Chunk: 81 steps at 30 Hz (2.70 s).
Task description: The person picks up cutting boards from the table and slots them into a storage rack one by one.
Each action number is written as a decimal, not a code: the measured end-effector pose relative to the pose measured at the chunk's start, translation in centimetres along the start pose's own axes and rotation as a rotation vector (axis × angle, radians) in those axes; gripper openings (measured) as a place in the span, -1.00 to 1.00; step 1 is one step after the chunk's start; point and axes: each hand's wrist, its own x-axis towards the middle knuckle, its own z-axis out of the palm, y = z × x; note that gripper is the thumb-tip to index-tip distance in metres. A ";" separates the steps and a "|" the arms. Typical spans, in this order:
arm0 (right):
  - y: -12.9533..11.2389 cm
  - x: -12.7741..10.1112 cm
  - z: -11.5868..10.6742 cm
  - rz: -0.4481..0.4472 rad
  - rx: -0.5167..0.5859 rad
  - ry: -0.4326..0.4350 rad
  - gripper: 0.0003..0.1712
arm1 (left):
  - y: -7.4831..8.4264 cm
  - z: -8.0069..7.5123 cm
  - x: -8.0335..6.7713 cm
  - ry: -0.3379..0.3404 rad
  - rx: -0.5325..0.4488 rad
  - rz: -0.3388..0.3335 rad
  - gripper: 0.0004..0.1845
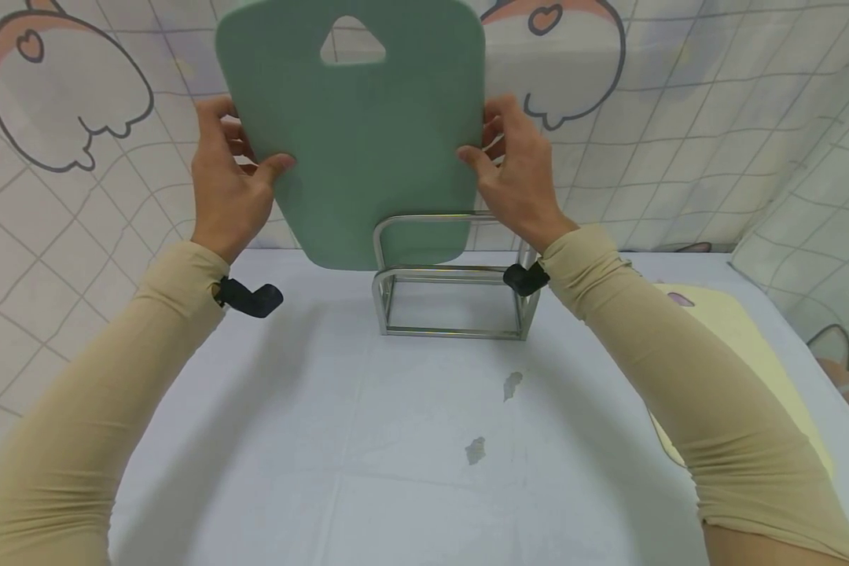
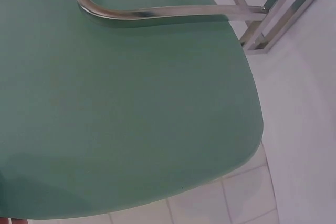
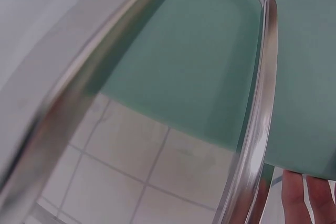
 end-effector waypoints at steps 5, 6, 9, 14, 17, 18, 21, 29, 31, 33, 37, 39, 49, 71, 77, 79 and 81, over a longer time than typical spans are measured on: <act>0.1 -0.1 -0.2 -0.001 0.003 0.003 -0.62 | 0.1 0.2 0.0 -0.003 0.011 0.002 -0.42; 0.1 -0.1 -0.2 -0.003 0.005 0.004 -0.62 | 0.2 0.2 0.0 -0.005 0.010 0.002 -0.42; 0.1 -0.2 -0.4 -0.001 0.010 0.007 -0.63 | 0.3 0.3 0.0 -0.009 0.003 0.002 -0.42; 0.3 -0.3 -0.5 -0.014 0.015 0.016 -0.64 | 0.3 0.4 0.0 -0.008 -0.028 0.002 -0.43; 0.4 -0.4 -0.5 -0.017 0.013 0.016 -0.63 | 0.3 0.4 0.0 -0.006 -0.038 0.002 -0.44; 0.4 -0.4 -0.6 -0.016 0.014 0.014 -0.63 | 0.3 0.5 -0.1 -0.007 -0.037 0.000 -0.44; 0.5 -0.5 -0.7 -0.012 0.014 0.015 -0.62 | 0.3 0.6 -0.1 -0.009 -0.038 0.003 -0.44; 0.8 -0.6 -1.2 -0.009 -0.003 0.032 -0.62 | 0.7 1.1 0.2 -0.009 -0.042 0.011 -0.44; 0.9 -0.6 -1.3 -0.008 -0.008 0.032 -0.62 | 0.8 1.2 0.2 -0.013 -0.039 0.005 -0.43; 1.0 -0.7 -1.3 -0.005 -0.010 0.031 -0.61 | 0.8 1.3 0.2 -0.019 -0.034 -0.001 -0.43; 1.2 -0.8 -1.4 -0.002 -0.015 0.032 -0.62 | 0.9 1.5 0.0 -0.027 -0.026 -0.003 -0.43; 1.3 -0.8 -1.5 0.002 -0.017 0.033 -0.62 | 0.9 1.6 -0.1 -0.029 -0.022 -0.005 -0.43; 1.9 -1.1 -2.0 0.005 -0.015 0.041 -0.61 | 1.3 2.4 -0.2 -0.037 -0.023 0.005 -0.44; 2.8 -1.8 -2.6 0.024 -0.019 0.045 -0.61 | 1.8 3.5 -0.3 -0.061 -0.021 0.018 -0.40; 3.1 -2.1 -2.9 0.025 -0.018 0.046 -0.62 | 1.9 3.9 -0.3 -0.064 -0.030 0.032 -0.40; 3.2 -2.1 -3.0 0.027 -0.018 0.048 -0.62 | 1.9 4.0 -0.4 -0.066 -0.030 0.037 -0.41; 3.3 -2.1 -3.0 0.024 -0.018 0.051 -0.62 | 2.0 4.0 -0.4 -0.068 -0.028 0.040 -0.41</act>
